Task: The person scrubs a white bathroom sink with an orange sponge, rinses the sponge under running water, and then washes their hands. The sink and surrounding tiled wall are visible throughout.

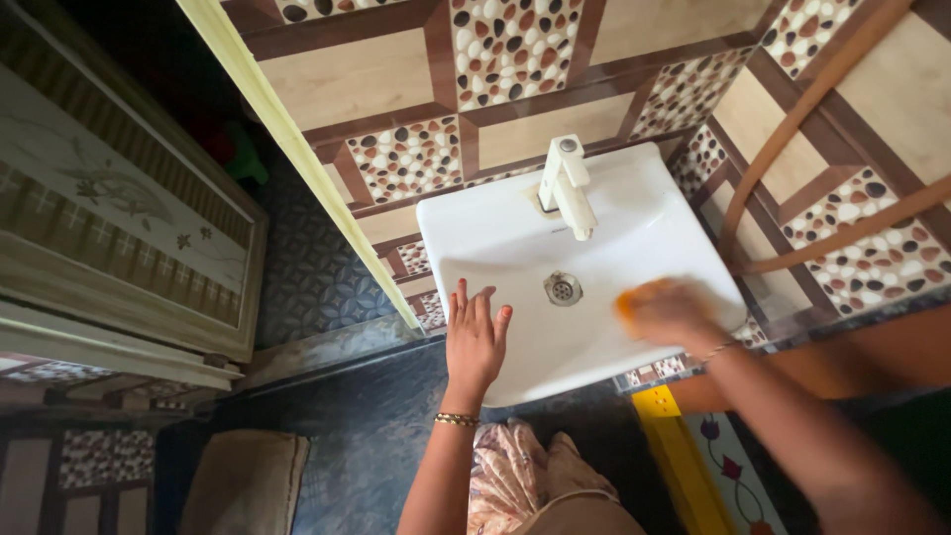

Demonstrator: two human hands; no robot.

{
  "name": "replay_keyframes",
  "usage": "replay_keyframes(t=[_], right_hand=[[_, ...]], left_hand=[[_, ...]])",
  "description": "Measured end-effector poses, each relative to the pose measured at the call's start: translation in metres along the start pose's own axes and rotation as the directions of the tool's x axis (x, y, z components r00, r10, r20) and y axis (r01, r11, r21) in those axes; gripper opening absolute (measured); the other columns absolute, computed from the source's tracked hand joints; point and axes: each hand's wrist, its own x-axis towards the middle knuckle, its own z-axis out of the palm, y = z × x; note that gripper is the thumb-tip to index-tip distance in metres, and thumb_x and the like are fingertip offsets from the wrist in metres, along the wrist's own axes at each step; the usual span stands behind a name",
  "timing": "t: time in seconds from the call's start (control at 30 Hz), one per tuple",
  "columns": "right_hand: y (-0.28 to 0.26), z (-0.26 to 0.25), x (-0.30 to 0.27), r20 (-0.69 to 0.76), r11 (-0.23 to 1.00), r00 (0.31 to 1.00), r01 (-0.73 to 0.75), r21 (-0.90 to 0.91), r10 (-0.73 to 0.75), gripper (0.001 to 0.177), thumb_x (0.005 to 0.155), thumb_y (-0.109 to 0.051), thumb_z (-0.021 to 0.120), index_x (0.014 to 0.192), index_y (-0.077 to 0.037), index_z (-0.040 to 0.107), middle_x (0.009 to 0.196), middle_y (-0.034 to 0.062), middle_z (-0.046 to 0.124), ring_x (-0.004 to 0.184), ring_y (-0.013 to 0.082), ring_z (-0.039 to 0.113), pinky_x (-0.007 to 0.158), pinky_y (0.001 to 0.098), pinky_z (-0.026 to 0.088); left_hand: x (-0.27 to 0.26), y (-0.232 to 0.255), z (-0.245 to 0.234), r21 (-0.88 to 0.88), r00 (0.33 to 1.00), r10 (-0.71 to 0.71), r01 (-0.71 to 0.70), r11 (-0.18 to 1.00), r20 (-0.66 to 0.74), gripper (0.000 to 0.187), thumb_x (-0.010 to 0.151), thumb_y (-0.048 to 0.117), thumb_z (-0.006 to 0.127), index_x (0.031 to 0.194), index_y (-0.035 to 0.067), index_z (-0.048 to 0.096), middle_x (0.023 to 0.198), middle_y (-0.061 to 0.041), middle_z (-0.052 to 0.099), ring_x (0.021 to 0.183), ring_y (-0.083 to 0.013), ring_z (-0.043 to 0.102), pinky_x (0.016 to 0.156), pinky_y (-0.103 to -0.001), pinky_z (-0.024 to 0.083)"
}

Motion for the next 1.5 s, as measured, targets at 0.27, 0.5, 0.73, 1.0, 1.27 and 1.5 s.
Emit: replay_keyframes(t=[0.27,0.5,0.73,1.0,1.27,1.5], right_hand=[[0.042,0.039,0.077,-0.403,0.977,0.912,-0.153,-0.151,0.080,0.064,0.101,-0.032,0.045,0.162,-0.016,0.034,0.167,0.0136,0.034,0.142,0.0378,0.042,0.113,0.0551,0.035],[-0.058,0.018,0.090,-0.095,0.976,0.976,0.204,0.076,-0.197,0.067,0.101,-0.038,0.040,0.160,-0.012,0.020,0.168,0.0191,0.013,0.148,0.0452,0.027,0.117,0.0579,0.025],[-0.180,-0.015,0.047,-0.459,0.608,0.759,0.648,0.459,-0.462,0.078,0.096,-0.041,0.053,0.158,-0.001,0.025,0.165,0.0228,0.023,0.149,0.0375,0.025,0.120,0.0499,0.028],[-0.144,0.018,0.117,-0.409,0.893,0.798,0.434,-0.119,-0.443,0.060,0.102,-0.033,0.047,0.153,-0.001,0.041,0.168,0.0235,0.023,0.146,0.0429,0.025,0.106,0.0583,0.034],[-0.196,0.012,0.093,-0.516,0.661,0.750,0.638,0.395,-0.414,0.058,0.095,-0.036,0.058,0.143,-0.007,0.044,0.150,0.0227,0.036,0.142,0.0408,0.035,0.114,0.0541,0.035],[-0.180,0.002,0.116,-0.669,0.771,0.584,0.636,0.027,-0.459,0.057,0.092,-0.036,0.060,0.140,-0.007,0.049,0.150,0.0209,0.040,0.143,0.0412,0.033,0.105,0.0561,0.038]], left_hand=[[0.001,-0.002,-0.002,-0.070,0.999,-0.030,0.031,0.997,0.019,0.050,0.107,0.042,0.044,0.131,-0.001,0.056,0.130,-0.020,0.063,0.145,-0.0461,0.037,0.120,-0.056,0.027],[0.001,0.004,-0.007,-0.120,1.000,-0.028,0.027,0.992,-0.002,0.054,0.109,0.044,0.040,0.137,-0.001,0.050,0.138,-0.021,0.058,0.148,-0.0464,0.035,0.122,-0.056,0.026],[0.003,0.006,-0.009,-0.109,0.999,-0.019,0.016,0.994,-0.027,0.060,0.109,0.046,0.039,0.146,-0.001,0.045,0.151,-0.024,0.047,0.151,-0.0461,0.030,0.125,-0.056,0.022],[-0.001,0.003,-0.010,-0.154,1.000,-0.024,0.024,0.988,0.004,0.064,0.108,0.049,0.038,0.147,-0.002,0.040,0.152,-0.024,0.046,0.152,-0.0457,0.028,0.126,-0.055,0.019],[0.001,0.000,-0.007,-0.183,1.000,0.005,-0.009,0.983,-0.025,0.065,0.108,0.051,0.036,0.148,0.001,0.042,0.154,-0.024,0.045,0.154,-0.0445,0.028,0.127,-0.055,0.017],[-0.001,0.004,-0.013,-0.213,0.999,0.041,-0.041,0.976,-0.007,0.066,0.107,0.053,0.036,0.147,0.001,0.041,0.153,-0.022,0.047,0.155,-0.0452,0.026,0.127,-0.057,0.015]])
